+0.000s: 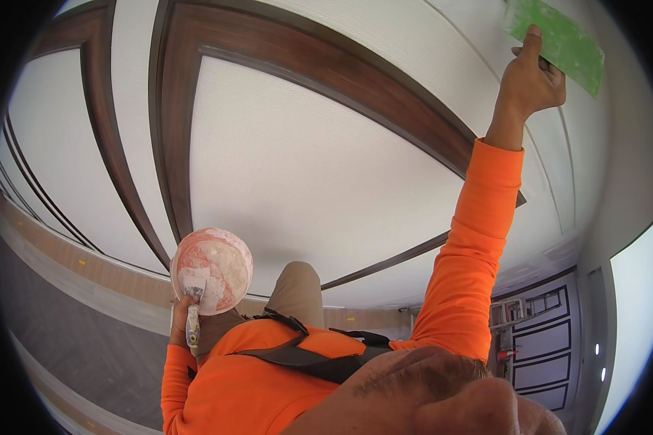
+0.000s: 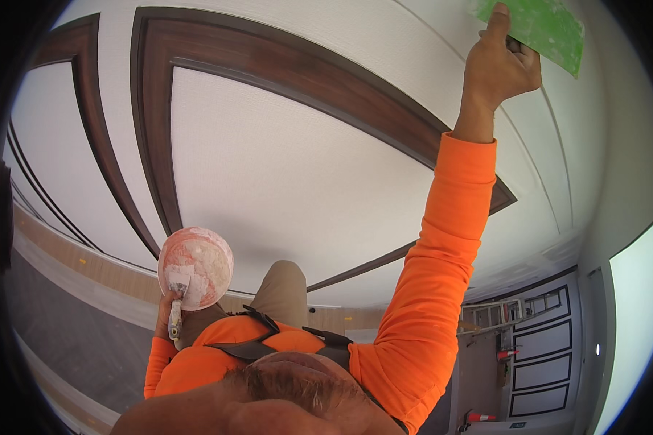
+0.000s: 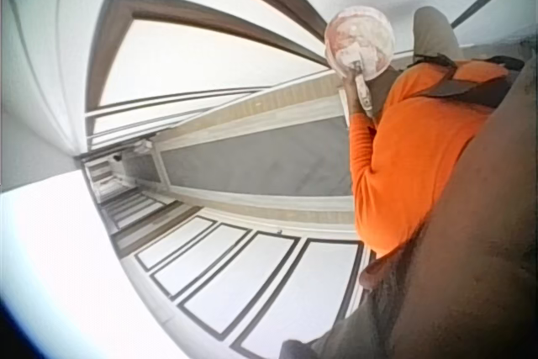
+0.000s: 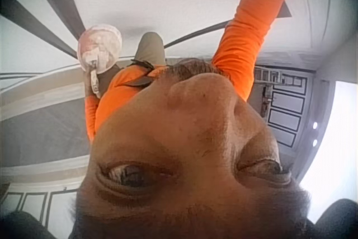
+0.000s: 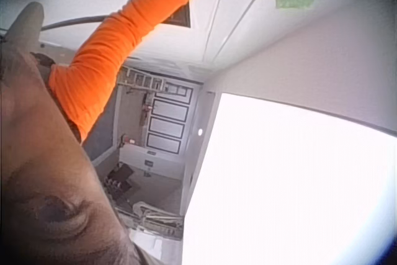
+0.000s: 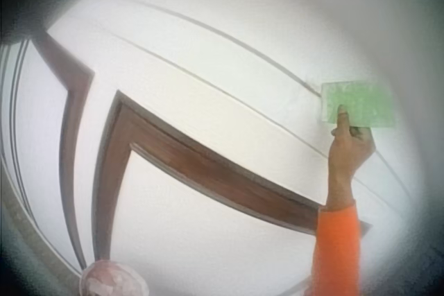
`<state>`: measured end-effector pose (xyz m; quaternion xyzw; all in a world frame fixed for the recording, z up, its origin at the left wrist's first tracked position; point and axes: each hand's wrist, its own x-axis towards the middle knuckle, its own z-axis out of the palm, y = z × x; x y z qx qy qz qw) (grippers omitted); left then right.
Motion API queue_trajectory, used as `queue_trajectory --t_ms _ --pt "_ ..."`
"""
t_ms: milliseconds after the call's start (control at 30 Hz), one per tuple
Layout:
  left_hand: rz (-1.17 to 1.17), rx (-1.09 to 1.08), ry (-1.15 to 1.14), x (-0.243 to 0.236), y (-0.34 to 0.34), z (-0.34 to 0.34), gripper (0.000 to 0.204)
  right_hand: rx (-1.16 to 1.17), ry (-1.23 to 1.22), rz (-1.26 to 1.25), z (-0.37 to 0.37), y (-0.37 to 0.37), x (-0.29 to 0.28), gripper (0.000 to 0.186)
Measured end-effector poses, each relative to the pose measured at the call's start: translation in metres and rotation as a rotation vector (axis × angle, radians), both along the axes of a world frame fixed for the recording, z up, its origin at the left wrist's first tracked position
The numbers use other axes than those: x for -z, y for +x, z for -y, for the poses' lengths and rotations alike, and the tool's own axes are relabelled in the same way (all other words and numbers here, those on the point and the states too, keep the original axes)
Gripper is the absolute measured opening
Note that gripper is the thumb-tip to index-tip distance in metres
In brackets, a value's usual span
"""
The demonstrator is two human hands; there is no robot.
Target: The person applies plaster to a ceiling using a green trowel and a small container. They repeatedly scoop plaster and smooth it onto the ceiling surface in a repetitive motion.
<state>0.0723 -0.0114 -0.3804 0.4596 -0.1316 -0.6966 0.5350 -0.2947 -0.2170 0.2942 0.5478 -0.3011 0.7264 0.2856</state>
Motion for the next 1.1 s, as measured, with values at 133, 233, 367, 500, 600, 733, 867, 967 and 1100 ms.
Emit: queue_trajectory --t_ms 133,233,367,500,600,733,867,967,1100 --pt "-0.01 -0.064 -0.024 -0.007 -0.005 0.001 0.044 -0.054 -0.045 -0.064 0.001 0.012 0.004 0.024" --pt "-0.041 -0.108 -0.021 -0.004 -0.009 0.002 0.044 -0.037 -0.003 -0.049 0.002 0.011 0.002 0.023" --pt "-0.051 -0.014 0.009 0.008 0.001 0.001 0.044 -0.016 -0.03 -0.045 0.002 0.005 0.003 0.023" --pt "-0.055 -0.002 0.023 0.009 0.003 0.001 0.046 0.01 -0.037 -0.017 0.0 -0.001 0.004 0.023" --pt "-0.059 -0.051 0.002 0.005 -0.005 0.002 0.047 -0.033 -0.068 -0.045 0.002 0.001 0.005 0.022" --pt "-0.02 -0.069 0.011 0.003 -0.005 0.002 0.048 -0.016 -0.044 -0.049 0.004 0.004 0.006 0.023" --pt "0.01 0.032 0.049 0.013 0.007 -0.001 0.047 0.032 -0.032 -0.01 0.003 -0.006 0.003 0.023" --pt "-0.019 0.029 0.044 0.004 0.005 -0.001 0.046 0.016 -0.037 0.013 0.002 -0.011 0.006 0.023" --pt "-0.113 -0.051 -0.016 -0.004 -0.004 0.001 0.049 -0.048 -0.085 -0.021 0.002 0.002 0.011 0.023"
